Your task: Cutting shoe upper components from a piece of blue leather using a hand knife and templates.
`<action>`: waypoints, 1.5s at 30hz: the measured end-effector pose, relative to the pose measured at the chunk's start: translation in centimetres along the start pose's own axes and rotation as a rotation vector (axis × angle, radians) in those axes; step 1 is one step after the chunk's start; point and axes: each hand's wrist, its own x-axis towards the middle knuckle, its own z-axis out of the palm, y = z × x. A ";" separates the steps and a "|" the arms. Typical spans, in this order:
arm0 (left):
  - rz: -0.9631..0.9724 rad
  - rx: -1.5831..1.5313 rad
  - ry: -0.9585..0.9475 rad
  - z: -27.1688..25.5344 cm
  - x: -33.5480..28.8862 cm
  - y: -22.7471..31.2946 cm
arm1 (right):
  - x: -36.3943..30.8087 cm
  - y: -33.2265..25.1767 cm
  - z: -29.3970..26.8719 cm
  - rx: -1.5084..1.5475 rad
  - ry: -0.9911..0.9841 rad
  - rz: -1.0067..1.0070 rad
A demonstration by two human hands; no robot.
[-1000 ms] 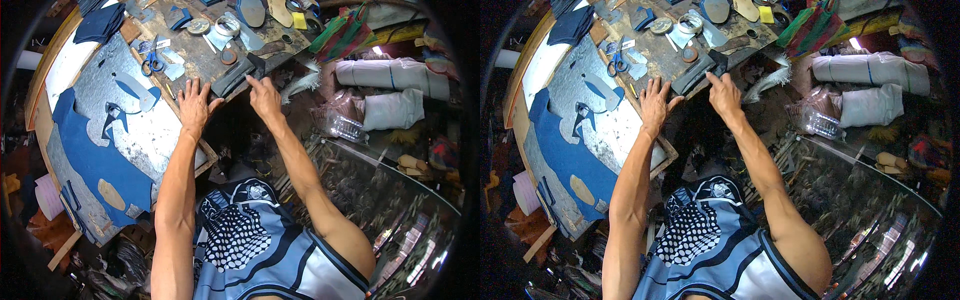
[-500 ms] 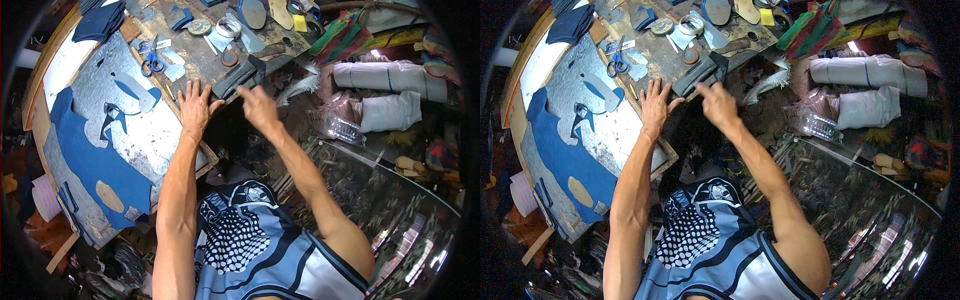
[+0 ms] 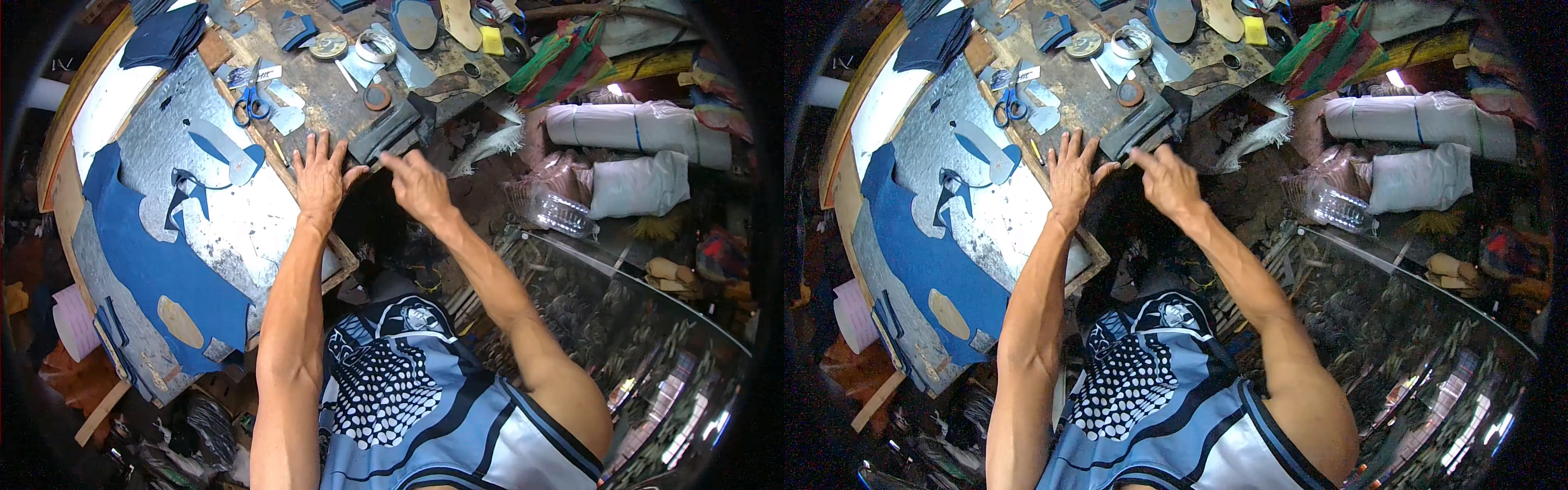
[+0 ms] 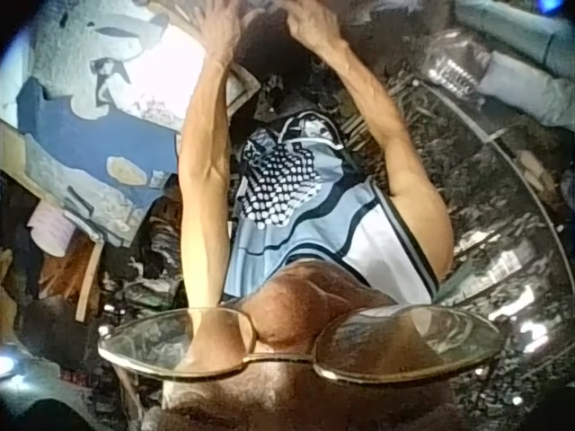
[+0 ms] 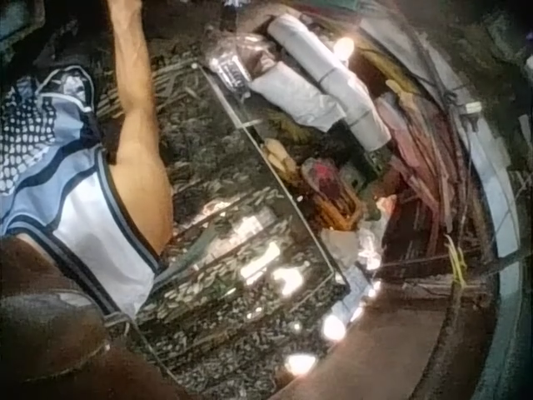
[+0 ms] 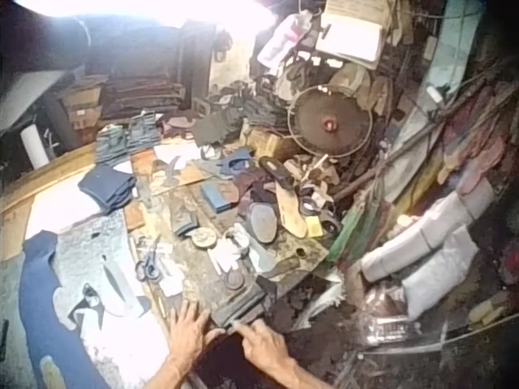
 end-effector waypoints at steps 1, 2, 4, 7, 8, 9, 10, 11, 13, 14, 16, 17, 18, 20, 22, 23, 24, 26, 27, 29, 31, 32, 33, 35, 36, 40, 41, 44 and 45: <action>-0.001 0.000 0.000 0.1 0.0 0.1 | 0.8 1.7 0.4 -0.007 0.075 0.094; 0.006 0.000 0.004 0.1 0.2 0.0 | 1.4 2.0 0.0 -0.039 0.099 0.162; 0.013 0.002 0.009 0.1 0.2 -0.2 | 0.9 1.0 0.2 -0.050 0.072 0.124; 0.002 0.008 0.005 0.3 0.1 -0.2 | 0.1 -0.8 0.4 0.004 -0.028 0.107; 0.006 0.008 0.009 0.2 0.3 -0.1 | 0.3 -0.4 0.3 0.007 -0.029 0.105; 0.009 0.008 0.013 0.1 0.3 0.0 | 0.8 0.3 0.1 -0.015 0.042 0.155; 0.006 0.010 0.013 0.0 0.1 -0.1 | 1.0 0.6 0.0 -0.037 0.114 0.206; 0.007 -0.002 0.014 0.3 0.2 -0.2 | 0.3 -0.7 0.5 -0.014 0.074 0.138; 0.002 -0.012 0.014 0.3 0.2 -0.2 | -0.4 -1.4 0.6 0.008 0.004 0.050; -0.001 -0.006 0.006 0.2 0.3 -0.1 | 0.3 -0.5 0.5 0.008 0.073 0.089; -0.007 0.002 -0.002 0.0 0.1 0.0 | 0.7 0.4 0.3 0.012 0.085 0.158; 0.003 -0.007 0.016 0.0 0.0 -0.1 | 0.5 0.1 0.7 -0.001 0.076 0.106; 0.013 -0.022 0.032 0.0 0.0 0.0 | -0.2 -0.7 0.9 0.017 0.037 0.055; 0.006 -0.017 0.023 -0.1 0.2 0.1 | -0.1 -1.3 0.2 -0.002 -0.033 0.077; 0.000 -0.013 0.013 -0.2 0.1 0.3 | 1.1 0.9 -0.2 0.009 0.048 0.201; 0.004 -0.014 0.014 -0.2 0.0 0.2 | 1.3 0.8 -0.4 0.030 0.048 0.253; 0.009 -0.016 0.018 -0.1 0.1 0.2 | 0.6 -0.1 -0.2 0.027 0.012 0.145; 0.007 -0.013 0.015 0.0 0.3 -0.1 | -0.1 -1.5 -0.1 0.038 -0.041 0.039; 0.001 -0.011 0.008 0.0 0.1 -0.1 | 0.3 -0.7 -0.2 0.038 -0.044 0.038; 0.002 -0.010 0.007 0.0 0.2 0.0 | 2.3 1.3 -0.7 -0.027 0.125 0.238; 0.009 -0.009 0.008 0.0 0.3 -0.1 | 0.6 -0.1 0.2 -0.008 0.000 0.123; 0.009 -0.013 0.012 0.0 0.0 -0.2 | 0.0 -0.7 0.1 0.009 -0.020 0.085; 0.009 -0.018 0.017 0.1 -0.1 -0.2 | -0.2 -1.1 0.0 0.026 -0.039 0.046; 0.014 -0.010 0.021 0.3 0.2 -0.2 | 1.7 1.6 0.1 0.019 0.116 0.191; 0.019 -0.001 0.025 0.3 0.3 -0.2 | 1.7 1.6 -0.2 -0.008 0.090 0.195; 0.010 -0.012 0.021 0.2 0.3 -0.1 | 0.4 -0.3 -0.6 0.005 -0.025 0.013; 0.004 0.000 0.015 -0.1 0.2 0.0 | 1.3 1.4 -0.1 -0.026 0.016 0.080; 0.001 0.008 0.007 0.1 0.0 -0.2 | 2.0 2.3 -0.4 -0.019 0.112 0.122; 0.003 0.004 0.006 0.2 0.2 -0.1 | 0.9 1.2 0.0 0.010 0.017 0.068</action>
